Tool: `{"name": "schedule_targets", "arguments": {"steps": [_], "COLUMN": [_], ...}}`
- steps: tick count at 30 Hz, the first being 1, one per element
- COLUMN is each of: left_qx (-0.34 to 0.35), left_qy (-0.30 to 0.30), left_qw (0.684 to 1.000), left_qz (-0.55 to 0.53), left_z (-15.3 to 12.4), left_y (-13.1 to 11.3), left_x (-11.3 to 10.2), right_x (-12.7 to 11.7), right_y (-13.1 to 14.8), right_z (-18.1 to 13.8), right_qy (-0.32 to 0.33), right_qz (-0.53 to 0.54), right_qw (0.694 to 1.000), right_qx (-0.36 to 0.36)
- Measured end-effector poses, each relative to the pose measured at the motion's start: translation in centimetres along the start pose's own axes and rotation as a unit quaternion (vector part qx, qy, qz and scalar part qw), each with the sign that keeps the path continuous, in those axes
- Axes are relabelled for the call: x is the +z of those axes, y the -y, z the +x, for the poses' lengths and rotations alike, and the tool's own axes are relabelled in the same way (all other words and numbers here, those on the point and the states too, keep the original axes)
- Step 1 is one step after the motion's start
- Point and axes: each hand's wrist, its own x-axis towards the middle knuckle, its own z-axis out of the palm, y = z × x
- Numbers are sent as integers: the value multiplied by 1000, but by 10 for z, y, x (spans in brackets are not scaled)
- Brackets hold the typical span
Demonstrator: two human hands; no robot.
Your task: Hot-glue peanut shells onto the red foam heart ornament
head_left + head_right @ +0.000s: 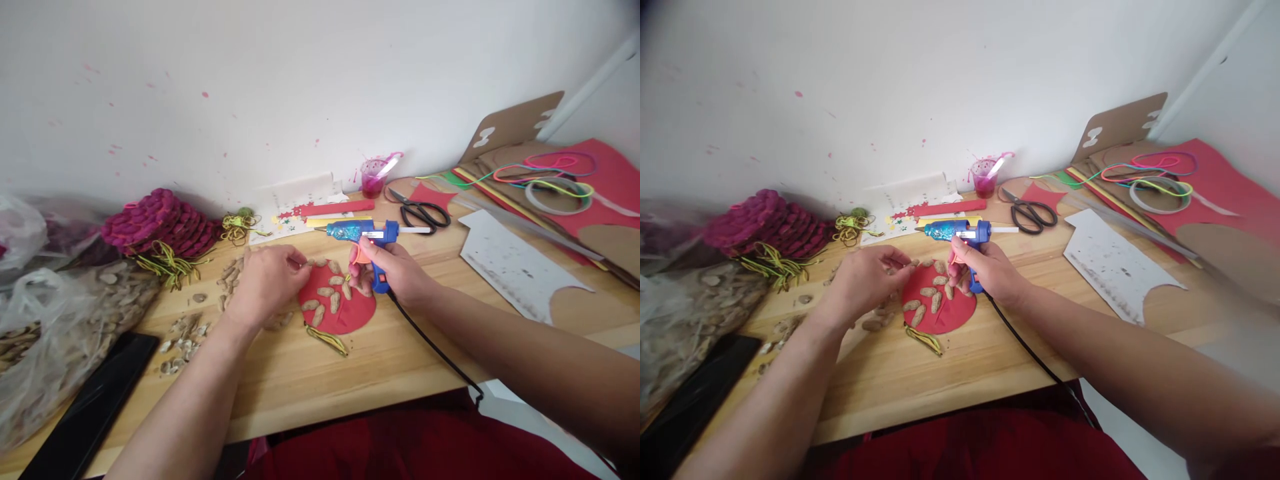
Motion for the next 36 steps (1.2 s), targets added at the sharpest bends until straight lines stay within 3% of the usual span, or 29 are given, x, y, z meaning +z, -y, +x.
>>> {"name": "schedule_targets", "arguments": {"steps": [5,16,24,36], "left_qx": [-16,-12,6,-28], "left_qy": [35,36,38,91], "left_qw": [998,997,996,995], "left_qz": [40,62,82,19], "left_z": [-3,0,3,4], "left_y": [-5,-1,9,4], "left_x": [1,11,2,-2], "right_x": [0,-1,-5,-6], "right_y": [0,0,-5,-4], "right_z": [0,0,1,2], "right_qy": [1,-1,5,14], "right_qz": [-2,-5,-16,-23], "right_qw": [1000,1000,1000,1000], "right_qx": [1,8,-3,2]}}
